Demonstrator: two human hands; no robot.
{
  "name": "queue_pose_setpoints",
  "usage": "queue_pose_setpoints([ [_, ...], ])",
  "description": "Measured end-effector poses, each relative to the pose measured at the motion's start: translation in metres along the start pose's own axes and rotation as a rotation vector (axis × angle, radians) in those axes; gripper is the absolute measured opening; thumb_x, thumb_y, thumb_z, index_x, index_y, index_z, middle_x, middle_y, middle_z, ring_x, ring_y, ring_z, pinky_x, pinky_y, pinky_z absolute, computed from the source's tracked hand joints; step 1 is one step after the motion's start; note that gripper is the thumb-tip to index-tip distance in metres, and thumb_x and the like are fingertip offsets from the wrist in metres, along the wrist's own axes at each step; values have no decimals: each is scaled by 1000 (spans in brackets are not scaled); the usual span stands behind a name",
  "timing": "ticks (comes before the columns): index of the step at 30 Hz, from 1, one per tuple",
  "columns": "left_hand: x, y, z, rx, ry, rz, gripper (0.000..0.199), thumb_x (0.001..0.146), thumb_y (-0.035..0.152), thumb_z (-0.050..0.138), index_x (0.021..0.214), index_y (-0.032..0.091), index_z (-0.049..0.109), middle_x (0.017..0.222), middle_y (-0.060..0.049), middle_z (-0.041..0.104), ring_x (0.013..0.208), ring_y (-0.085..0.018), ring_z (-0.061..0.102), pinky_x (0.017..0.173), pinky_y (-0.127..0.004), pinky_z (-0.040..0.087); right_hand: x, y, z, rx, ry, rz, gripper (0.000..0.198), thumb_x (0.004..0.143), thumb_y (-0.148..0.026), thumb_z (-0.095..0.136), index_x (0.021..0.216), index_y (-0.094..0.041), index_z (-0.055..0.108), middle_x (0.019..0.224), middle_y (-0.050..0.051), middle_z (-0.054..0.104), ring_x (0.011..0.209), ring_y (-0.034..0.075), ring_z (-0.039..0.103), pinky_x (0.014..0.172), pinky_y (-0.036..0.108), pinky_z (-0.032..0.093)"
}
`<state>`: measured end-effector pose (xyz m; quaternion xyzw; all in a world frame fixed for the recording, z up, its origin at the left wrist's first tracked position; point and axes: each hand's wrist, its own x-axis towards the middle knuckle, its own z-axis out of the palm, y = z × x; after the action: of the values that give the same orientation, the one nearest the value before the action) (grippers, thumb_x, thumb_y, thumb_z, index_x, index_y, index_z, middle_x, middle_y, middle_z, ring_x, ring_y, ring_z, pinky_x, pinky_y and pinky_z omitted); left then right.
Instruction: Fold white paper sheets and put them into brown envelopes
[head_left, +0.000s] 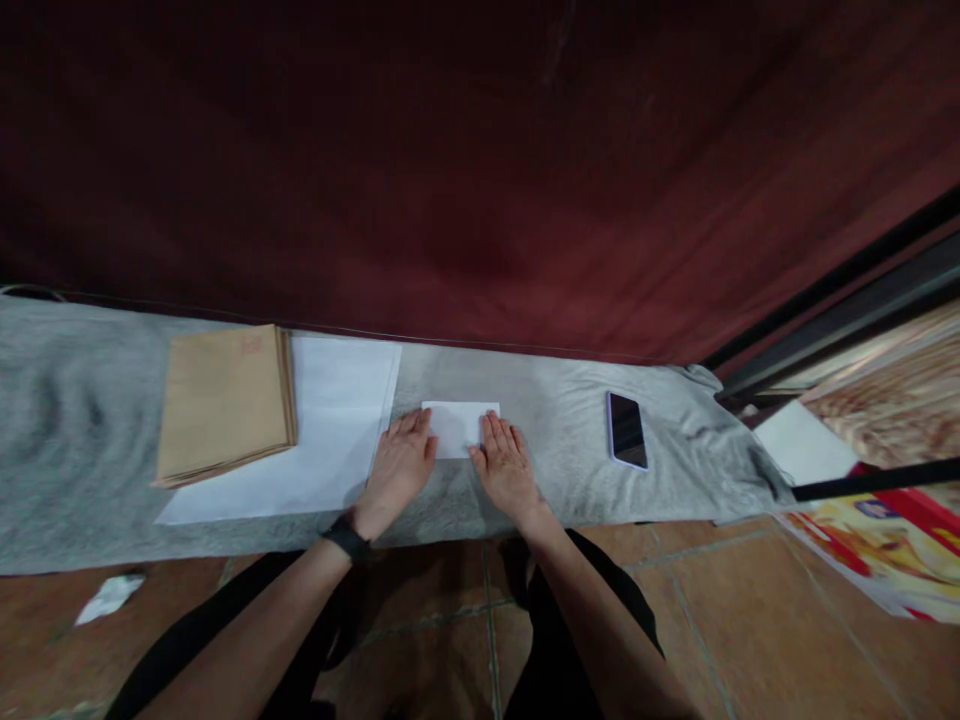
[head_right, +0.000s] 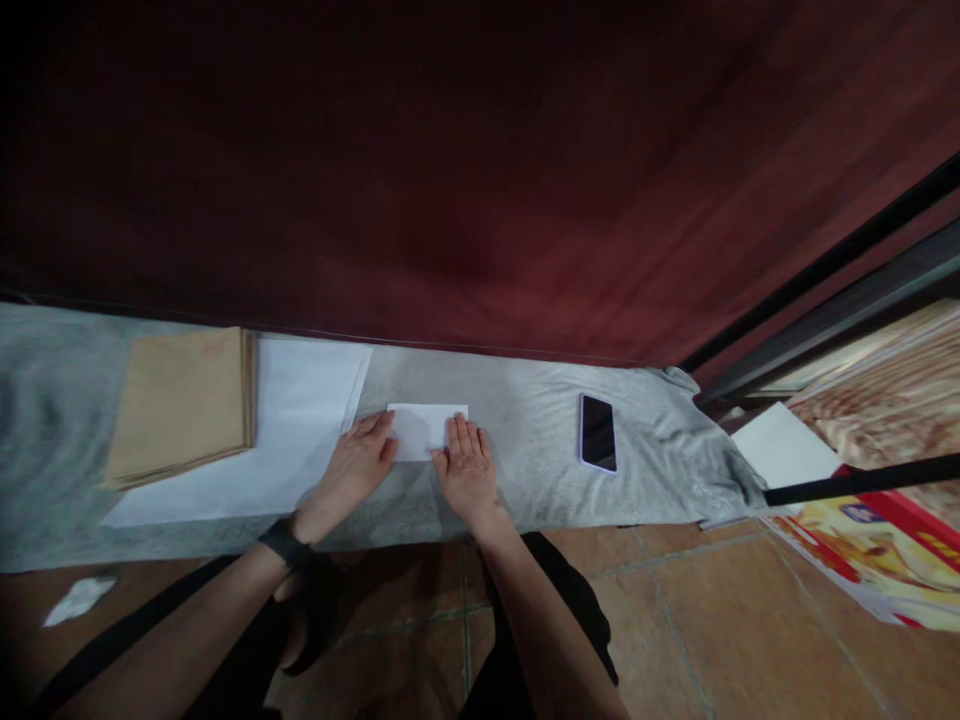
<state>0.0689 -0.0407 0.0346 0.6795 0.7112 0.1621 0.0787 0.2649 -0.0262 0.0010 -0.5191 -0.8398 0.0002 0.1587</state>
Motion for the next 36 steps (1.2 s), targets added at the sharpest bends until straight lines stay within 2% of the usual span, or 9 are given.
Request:
queue_pose_setpoints([
  [4,7,-12,6,-230,13,-41,53,91,27,52,140,8,53,120,-17,68,111,-28,64,103,-43,48,1,-1,0,-8,5,7,59,108,-44,36,156,-10,35,161,13,36,148,26,37,122,45,28],
  [8,13,-20,17,-536,42,-223,60,83,31,63,140,16,53,104,-8,65,85,-21,65,83,-38,55,3,-4,-1,-7,2,20,61,107,-45,39,156,-9,36,161,15,36,148,27,37,123,46,27],
  [12,18,-22,24,-865,59,-367,77,75,26,70,147,17,42,97,-3,66,81,-19,66,75,-32,55,3,-4,-4,31,-25,1,72,102,-55,45,156,-9,35,162,19,33,151,32,33,123,51,25],
  [16,18,-18,17,-1004,15,-455,89,72,24,71,153,16,33,79,3,65,69,-17,65,66,-29,52,2,-2,-8,80,-71,-37,88,91,-68,57,157,-15,35,165,20,24,152,37,28,123,57,23],
  [21,16,0,-3,-1261,14,-409,87,71,27,72,151,16,39,87,0,70,76,-18,67,69,-29,52,4,-8,-14,194,-72,-4,75,95,-53,59,156,-14,38,162,19,34,150,35,32,124,59,20],
  [25,18,16,-17,-1488,-51,-374,69,75,47,74,135,16,57,97,-6,73,87,-21,69,74,-32,54,13,-12,-22,544,-46,69,50,102,-28,41,150,-15,47,151,13,53,141,25,48,122,46,32],
  [30,15,22,-13,-1480,-104,-448,67,77,51,74,133,18,58,120,-12,70,110,-24,66,87,-35,54,25,-16,-28,1225,-10,305,52,104,-53,36,129,-18,66,115,10,76,113,23,69,102,39,54],
  [33,10,23,-6,-1425,-152,-353,69,72,44,80,133,18,60,121,-11,70,110,-25,66,90,-34,52,26,-23,-28,1323,-31,354,65,101,-66,30,122,-18,69,95,10,78,101,25,73,88,39,61],
  [36,10,19,-2,-1430,-148,-314,68,71,41,79,131,16,61,113,-9,72,103,-24,67,86,-32,51,23,-28,-26,1436,-32,415,63,98,-68,38,122,-18,67,95,10,78,96,26,74,81,40,62],
])
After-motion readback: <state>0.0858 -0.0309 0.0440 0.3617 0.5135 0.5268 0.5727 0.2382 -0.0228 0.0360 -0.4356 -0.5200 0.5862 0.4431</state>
